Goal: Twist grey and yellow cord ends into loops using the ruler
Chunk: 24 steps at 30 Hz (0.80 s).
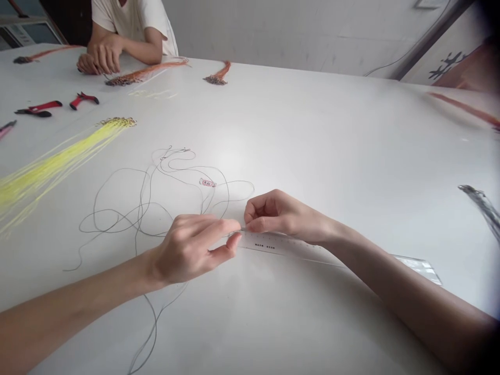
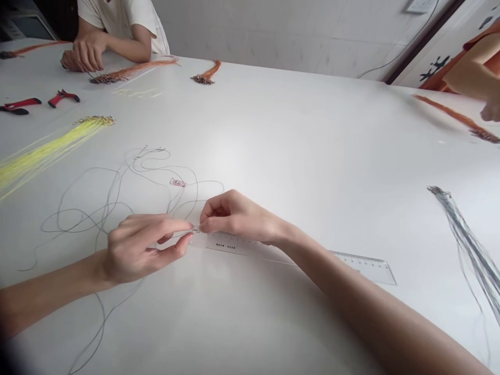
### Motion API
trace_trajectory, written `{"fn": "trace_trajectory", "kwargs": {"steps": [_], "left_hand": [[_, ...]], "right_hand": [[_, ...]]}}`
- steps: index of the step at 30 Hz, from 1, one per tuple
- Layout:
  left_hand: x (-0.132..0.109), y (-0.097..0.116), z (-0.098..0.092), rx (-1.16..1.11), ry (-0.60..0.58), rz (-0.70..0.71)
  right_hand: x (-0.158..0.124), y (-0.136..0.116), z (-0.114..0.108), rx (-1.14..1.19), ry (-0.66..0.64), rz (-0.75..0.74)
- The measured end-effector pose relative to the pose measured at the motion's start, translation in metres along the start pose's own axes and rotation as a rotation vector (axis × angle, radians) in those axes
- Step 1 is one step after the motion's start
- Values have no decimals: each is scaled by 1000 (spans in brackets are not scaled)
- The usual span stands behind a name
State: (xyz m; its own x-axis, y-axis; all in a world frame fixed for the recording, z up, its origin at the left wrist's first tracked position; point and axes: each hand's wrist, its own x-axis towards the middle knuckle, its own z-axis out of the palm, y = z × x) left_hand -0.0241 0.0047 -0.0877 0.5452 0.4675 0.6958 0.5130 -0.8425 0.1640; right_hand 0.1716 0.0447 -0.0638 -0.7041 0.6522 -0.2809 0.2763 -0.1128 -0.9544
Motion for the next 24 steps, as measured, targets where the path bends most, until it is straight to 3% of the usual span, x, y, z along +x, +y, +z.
{"fn": "trace_trajectory", "kwargs": {"steps": [11, 24], "left_hand": [[-1, 6, -5, -62, 19, 24], [3, 8, -10, -156, -62, 43]], "right_hand": [[-3, 0, 7, 431, -151, 161], [0, 3, 12, 503, -261, 304]]}}
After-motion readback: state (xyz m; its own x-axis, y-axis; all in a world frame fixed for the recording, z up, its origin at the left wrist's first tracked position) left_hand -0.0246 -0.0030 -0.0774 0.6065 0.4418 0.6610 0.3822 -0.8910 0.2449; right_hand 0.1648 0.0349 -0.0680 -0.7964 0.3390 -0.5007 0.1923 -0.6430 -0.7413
